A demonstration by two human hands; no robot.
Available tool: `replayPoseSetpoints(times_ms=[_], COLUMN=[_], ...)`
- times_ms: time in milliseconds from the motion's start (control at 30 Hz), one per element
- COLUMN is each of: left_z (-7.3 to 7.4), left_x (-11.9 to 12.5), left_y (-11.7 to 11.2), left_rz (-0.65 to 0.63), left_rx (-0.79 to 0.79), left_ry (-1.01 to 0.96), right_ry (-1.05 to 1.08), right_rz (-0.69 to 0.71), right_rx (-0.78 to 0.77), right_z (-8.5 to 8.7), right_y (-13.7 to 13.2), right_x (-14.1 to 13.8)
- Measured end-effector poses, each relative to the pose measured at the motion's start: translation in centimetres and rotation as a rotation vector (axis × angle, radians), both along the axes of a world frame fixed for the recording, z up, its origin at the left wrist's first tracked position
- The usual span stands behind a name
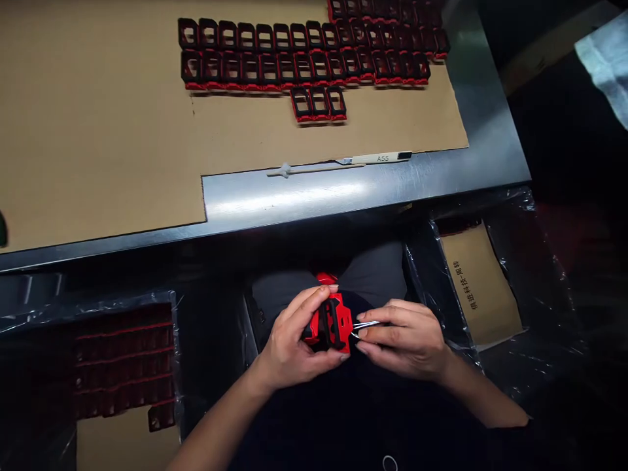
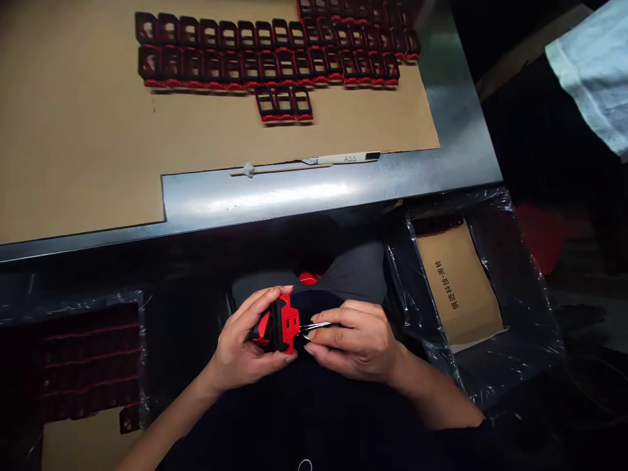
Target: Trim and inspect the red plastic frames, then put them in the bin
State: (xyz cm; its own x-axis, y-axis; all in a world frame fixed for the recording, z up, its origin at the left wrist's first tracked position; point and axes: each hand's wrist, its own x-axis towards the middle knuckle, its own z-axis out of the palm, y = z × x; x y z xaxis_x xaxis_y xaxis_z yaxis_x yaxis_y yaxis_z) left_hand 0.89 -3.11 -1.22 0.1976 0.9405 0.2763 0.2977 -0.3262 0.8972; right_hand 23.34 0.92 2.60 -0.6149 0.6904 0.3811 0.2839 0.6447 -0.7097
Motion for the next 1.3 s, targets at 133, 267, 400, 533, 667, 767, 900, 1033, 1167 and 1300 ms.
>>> replayPoseSetpoints(times_ms=[133,267,400,533,667,767,900,1033,1167,1300], left_z=[0.0,0.0,-0.1,-0.3,-0.4,-0.4,-0.5,-0.5,-0.4,-0.3], left_x=[0.0,0.0,0.0,0.0,0.0,0.0,-0.1,-0.3,-0.4,-0.4], left_y=[0.1,-0.2,-0.5,-0.6,-0.6,-0.6,-0.5,-0.7,-0.9,-1.0], left_rz=[0.008,0.036,0.034,0.011,-0.003,-0.006,-0.020,-0.027,-0.024,-0.011], left_rx=[0.052,0.038,0.010,-0.008,-0.003,0.008,0.024,0.007,-0.018,-0.035], left_ry=[0.002,0.002,-0.010,-0.023,-0.026,-0.025,-0.014,0.009,0.015,0.020], right_ry=[-0.118,-0.148,-0.063,-0.058,-0.058,-0.052,-0.083,-0.143,-0.180,-0.196], right_rz=[-0.046,-0.074,0.039,0.063,0.058,0.061,0.092,0.111,0.137,0.166], right_rx=[0.119,0.171,0.122,0.114,0.104,0.088,0.070,0.069,0.057,0.058], right_z=[0.4,0.8,0.9,0.8,0.7,0.8,1.0,1.2,1.4,1.6], right_y=[0.1,0.3,0.6,0.8,0.6,0.5,0.5,0.4,0.2,0.4], right_x=[0.3,0.5,-0.1,-0.5,-0.5,-0.4,-0.2,-0.1,-0.1,-0.2])
